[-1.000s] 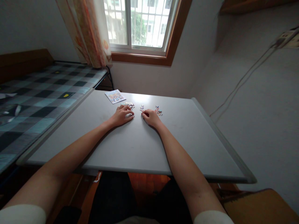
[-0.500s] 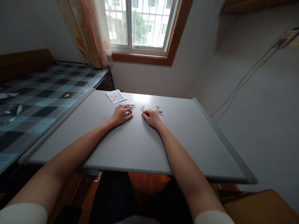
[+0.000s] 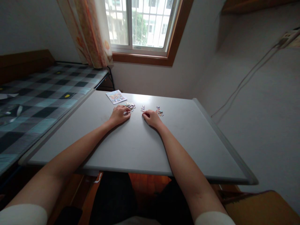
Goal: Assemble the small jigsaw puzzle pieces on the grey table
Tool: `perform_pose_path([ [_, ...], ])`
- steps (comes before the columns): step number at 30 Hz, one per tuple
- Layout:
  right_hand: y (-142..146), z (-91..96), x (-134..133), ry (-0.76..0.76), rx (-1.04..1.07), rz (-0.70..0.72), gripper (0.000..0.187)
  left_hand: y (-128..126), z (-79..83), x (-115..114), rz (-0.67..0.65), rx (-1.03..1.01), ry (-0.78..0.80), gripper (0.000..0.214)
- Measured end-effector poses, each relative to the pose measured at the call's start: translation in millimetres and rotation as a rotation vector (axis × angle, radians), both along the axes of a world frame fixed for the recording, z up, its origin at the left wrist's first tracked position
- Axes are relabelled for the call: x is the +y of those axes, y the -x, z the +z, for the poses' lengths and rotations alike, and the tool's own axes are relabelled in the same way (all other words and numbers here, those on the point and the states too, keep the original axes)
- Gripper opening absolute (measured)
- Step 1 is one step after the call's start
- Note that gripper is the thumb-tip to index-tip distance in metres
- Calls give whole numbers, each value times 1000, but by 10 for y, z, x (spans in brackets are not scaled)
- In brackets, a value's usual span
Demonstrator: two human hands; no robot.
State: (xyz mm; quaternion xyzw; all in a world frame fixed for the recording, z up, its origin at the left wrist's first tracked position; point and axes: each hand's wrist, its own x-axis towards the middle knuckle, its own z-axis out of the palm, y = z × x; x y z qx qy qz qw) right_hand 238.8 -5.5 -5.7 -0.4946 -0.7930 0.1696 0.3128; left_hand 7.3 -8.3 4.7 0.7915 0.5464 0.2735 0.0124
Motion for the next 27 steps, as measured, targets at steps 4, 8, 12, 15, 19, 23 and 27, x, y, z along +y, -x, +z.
perform_pose_path([
  [4, 0, -5, 3, 0, 5, 2, 20, -3, 7, 6, -16, -4, 19, 19],
  [8, -2, -7, 2, -1, 12, 3, 20, -8, 7, 6, -15, 0, 17, 19],
  [12, -3, -1, -5, -1, 6, 2, 20, -15, 20, -13, -2, 13, 15, 20],
  [15, -3, 4, -9, -4, 6, 1, 20, -20, 36, -29, 14, 21, 16, 20],
  [19, -4, 4, -4, 3, 9, 3, 19, -20, 35, -28, 11, 9, 32, 19],
  [23, -3, -6, 5, 5, 5, 1, 19, -8, 14, -7, -7, -12, 30, 19],
  [27, 0, -20, 11, -8, 1, -4, 19, 3, 5, 10, -27, -55, 43, 23],
])
